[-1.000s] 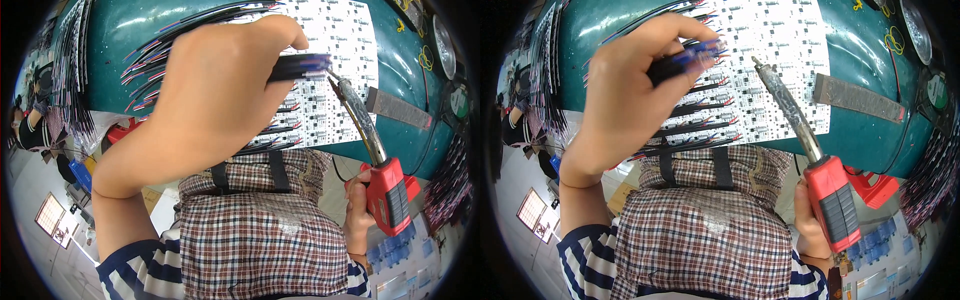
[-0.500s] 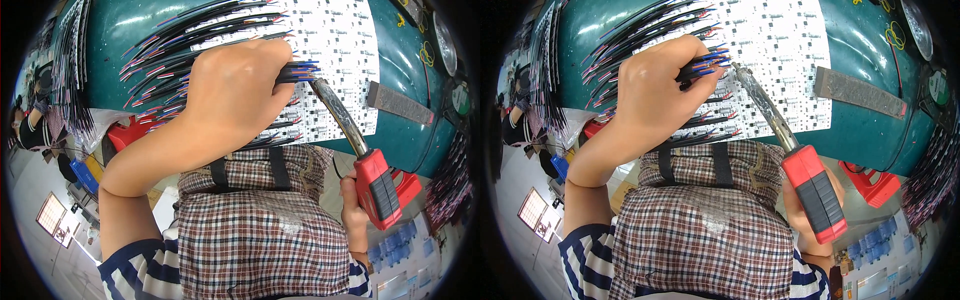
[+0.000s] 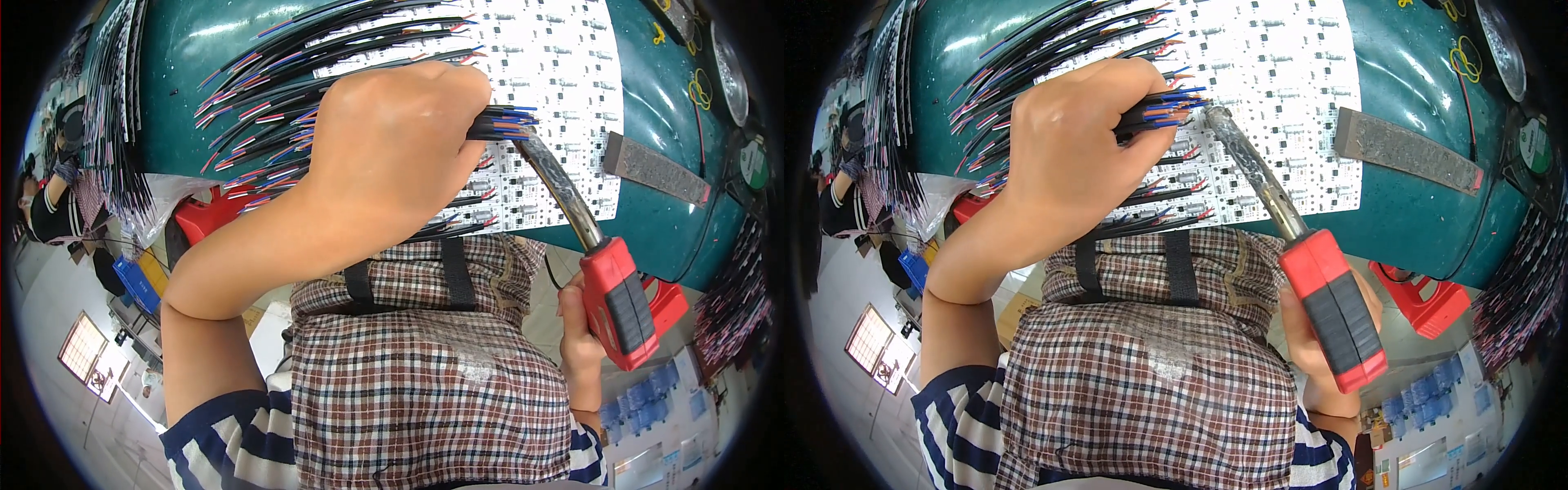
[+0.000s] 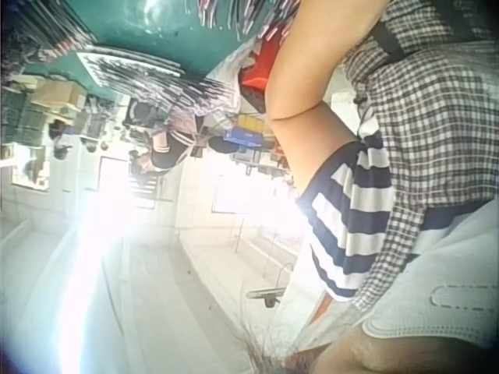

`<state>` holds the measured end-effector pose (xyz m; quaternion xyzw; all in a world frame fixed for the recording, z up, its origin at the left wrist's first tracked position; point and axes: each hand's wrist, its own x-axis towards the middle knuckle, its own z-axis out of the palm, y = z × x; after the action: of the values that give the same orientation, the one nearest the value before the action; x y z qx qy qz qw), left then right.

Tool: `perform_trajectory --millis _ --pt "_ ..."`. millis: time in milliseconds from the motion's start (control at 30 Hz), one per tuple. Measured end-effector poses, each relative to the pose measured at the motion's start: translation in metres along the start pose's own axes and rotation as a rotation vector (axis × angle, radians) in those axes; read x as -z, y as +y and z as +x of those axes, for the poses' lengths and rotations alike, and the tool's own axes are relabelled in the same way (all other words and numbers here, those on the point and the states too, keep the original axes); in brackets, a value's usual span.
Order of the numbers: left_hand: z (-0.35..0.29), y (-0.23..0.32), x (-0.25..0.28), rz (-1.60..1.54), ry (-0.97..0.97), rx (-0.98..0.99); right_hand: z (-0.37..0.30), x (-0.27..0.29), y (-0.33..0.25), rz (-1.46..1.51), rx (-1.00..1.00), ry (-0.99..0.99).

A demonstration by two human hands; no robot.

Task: The person takes bundles of wires and exposes their ends using a handheld heating tool, setting them down on the table and repeating the process on additional wire bundles.

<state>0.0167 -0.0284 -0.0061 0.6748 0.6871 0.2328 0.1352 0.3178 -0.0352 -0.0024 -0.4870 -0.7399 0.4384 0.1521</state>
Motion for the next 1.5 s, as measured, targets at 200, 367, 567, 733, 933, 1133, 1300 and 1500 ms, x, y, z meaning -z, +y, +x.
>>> perform_trajectory --millis 200,367,567,733,933,1133,1300,1500 --pt "0.002 0.000 0.003 0.028 -0.016 -0.015 -0.008 0.006 0.003 -0.050 0.041 -0.030" --pt "0.004 -0.004 0.002 -0.032 -0.034 0.010 -0.009 0.003 0.002 0.015 0.000 -0.013" --pt "0.003 -0.002 0.001 -0.058 -0.007 -0.007 -0.010 -0.002 0.006 0.018 -0.041 0.015" --pt "0.001 0.001 0.002 0.038 -0.025 -0.031 -0.009 -0.002 0.003 0.010 -0.018 0.019" --pt "0.000 0.004 0.002 0.073 -0.036 -0.027 -0.009 0.005 0.005 0.004 0.006 -0.014" --pt "0.004 -0.001 0.003 0.022 -0.094 0.020 -0.006 0.006 0.004 -0.091 0.124 0.008" --pt "0.009 0.002 0.013 -0.081 -0.181 0.148 -0.009 0.005 -0.001 0.001 0.034 0.017" --pt "0.012 0.000 0.023 0.105 0.031 0.019 -0.013 0.006 0.003 -0.035 0.080 0.031"
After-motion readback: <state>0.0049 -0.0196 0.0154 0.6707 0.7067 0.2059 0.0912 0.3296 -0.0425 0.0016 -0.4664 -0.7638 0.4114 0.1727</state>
